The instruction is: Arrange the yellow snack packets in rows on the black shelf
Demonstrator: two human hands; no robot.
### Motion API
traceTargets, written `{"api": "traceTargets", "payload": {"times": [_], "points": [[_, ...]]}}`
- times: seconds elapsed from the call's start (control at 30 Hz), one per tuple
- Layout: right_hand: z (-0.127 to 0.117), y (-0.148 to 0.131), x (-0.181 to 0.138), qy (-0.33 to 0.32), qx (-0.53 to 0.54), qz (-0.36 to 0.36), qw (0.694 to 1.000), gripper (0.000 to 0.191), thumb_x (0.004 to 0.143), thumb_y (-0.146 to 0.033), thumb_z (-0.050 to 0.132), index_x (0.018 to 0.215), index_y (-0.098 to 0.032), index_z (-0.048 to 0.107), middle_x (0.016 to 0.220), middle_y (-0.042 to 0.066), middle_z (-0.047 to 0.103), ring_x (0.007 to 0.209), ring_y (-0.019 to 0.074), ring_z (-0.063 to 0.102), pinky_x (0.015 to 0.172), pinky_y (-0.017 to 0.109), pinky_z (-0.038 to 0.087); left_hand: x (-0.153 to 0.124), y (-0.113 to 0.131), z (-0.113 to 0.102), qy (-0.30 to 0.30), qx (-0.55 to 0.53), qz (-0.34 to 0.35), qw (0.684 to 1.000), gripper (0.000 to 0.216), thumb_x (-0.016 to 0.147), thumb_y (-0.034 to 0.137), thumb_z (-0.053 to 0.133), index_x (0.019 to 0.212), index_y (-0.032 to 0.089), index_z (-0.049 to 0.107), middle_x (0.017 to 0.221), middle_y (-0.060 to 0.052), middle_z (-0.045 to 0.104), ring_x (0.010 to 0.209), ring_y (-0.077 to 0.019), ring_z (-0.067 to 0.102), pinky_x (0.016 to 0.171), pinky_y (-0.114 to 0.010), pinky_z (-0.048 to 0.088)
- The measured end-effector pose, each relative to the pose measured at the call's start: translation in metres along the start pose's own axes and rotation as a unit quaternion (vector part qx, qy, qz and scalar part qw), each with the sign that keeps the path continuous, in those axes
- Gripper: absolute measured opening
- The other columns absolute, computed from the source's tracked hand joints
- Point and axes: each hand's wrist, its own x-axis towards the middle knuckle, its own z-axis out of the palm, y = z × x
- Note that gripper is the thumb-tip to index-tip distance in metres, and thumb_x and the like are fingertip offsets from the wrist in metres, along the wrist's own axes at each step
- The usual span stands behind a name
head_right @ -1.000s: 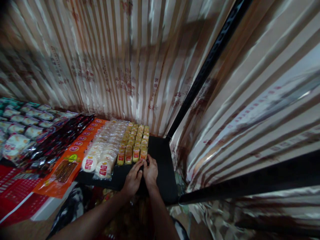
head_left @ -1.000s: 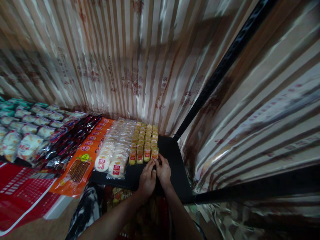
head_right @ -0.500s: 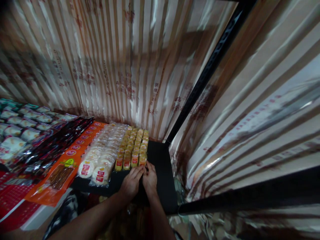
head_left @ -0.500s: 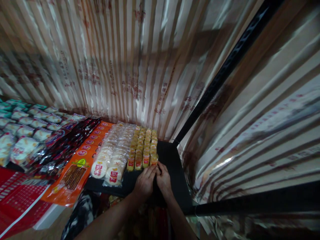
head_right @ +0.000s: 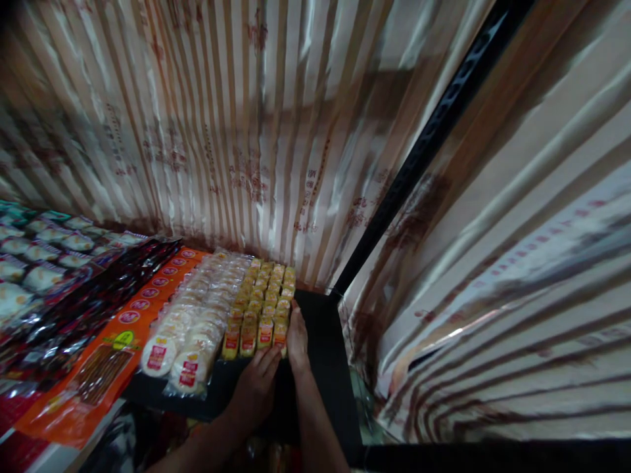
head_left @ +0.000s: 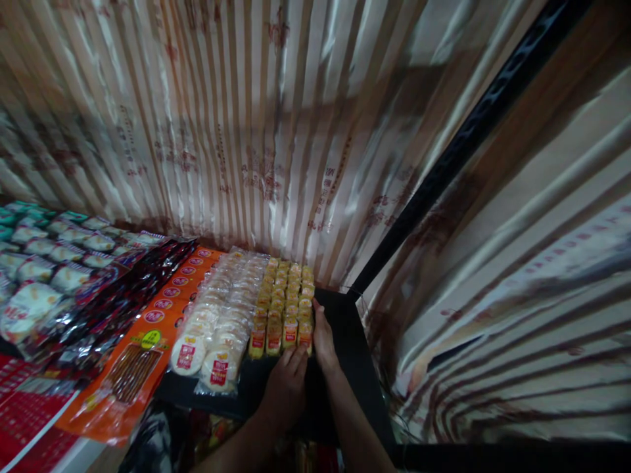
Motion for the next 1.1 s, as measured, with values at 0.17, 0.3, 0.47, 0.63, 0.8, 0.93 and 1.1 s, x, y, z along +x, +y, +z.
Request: {"api": "traceTargets", "payload": {"times": [0.17,0.3,0.47,0.63,0.8,0.93,1.1], "points": [[0.006,0.004,0.0,-0.017,0.012,-0.014,1.0,0.069,0.076,-0.07,0.031,0.123,-0.024,0.052,0.135,0.003,0.045,0.128,0.0214,0.035,0.107,0.036,0.025,-0.002,-0.001,0.007,-0.023,-0.003,-0.027,0.999,0.057,0.067,0.0,0.035,0.122,0.003,0.049,0.13,-0.013,0.05,0.12,-0.0248,0.043,0.1,-0.041,0.041],[0.004,0.002,0.009,0.029,0.021,0.0,0.999,0.071,0.075,-0.071,0.031,0.125,-0.024,0.05,0.138,0.002,0.041,0.131,0.021,0.029,0.109,0.035,0.017,-0.003,-0.001,0.011,-0.045,-0.001,-0.045,0.998,0.058,0.068,0.001,0.036,0.124,0.005,0.048,0.135,-0.01,0.045,0.124,-0.0243,0.039,0.103,-0.04,0.038],[0.01,-0.005,0.025,-0.005,0.094,0.053,0.994,0.072,0.073,-0.072,0.034,0.129,-0.028,0.045,0.137,-0.002,0.043,0.129,0.0214,0.034,0.108,0.034,0.023,-0.002,-0.001,0.007,-0.087,-0.002,-0.051,0.995,0.059,0.069,0.003,0.038,0.127,0.006,0.045,0.139,-0.009,0.039,0.128,-0.0245,0.035,0.105,-0.039,0.035],[0.011,-0.005,0.027,-0.061,0.151,0.054,0.985,0.068,0.074,-0.071,0.036,0.128,-0.031,0.046,0.127,-0.003,0.053,0.122,0.0214,0.044,0.103,0.034,0.032,-0.001,0.0,0.005,-0.107,0.003,-0.06,0.992,0.059,0.071,0.003,0.037,0.129,0.008,0.043,0.141,-0.008,0.036,0.13,-0.024,0.032,0.106,-0.038,0.034],[0.009,-0.003,0.042,0.01,0.151,0.044,0.987,0.069,0.074,-0.07,0.038,0.127,-0.027,0.047,0.135,-0.003,0.043,0.131,0.0178,0.028,0.11,0.032,0.018,-0.005,-0.002,0.011,-0.082,0.028,-0.034,0.996,0.056,0.074,0.004,0.037,0.131,0.008,0.041,0.142,-0.009,0.034,0.13,-0.0231,0.031,0.105,-0.037,0.034],[0.017,-0.011,0.046,-0.034,0.168,0.053,0.984,0.071,0.074,-0.069,0.04,0.129,-0.025,0.046,0.129,0.0,0.052,0.126,0.0202,0.039,0.107,0.033,0.027,-0.007,-0.003,0.015,-0.078,0.045,-0.042,0.995,0.058,0.074,0.002,0.036,0.132,0.01,0.039,0.142,-0.007,0.033,0.131,-0.0213,0.03,0.105,-0.035,0.034],[0.02,-0.012,0.048,-0.058,0.17,0.034,0.983,0.069,0.074,-0.068,0.041,0.128,-0.025,0.047,0.13,-0.002,0.051,0.126,0.0202,0.038,0.107,0.033,0.026,-0.009,-0.005,0.019,-0.081,0.047,-0.048,0.994,0.062,0.072,0.001,0.035,0.133,0.009,0.036,0.143,-0.006,0.03,0.132,-0.0203,0.027,0.106,-0.034,0.032]]}}
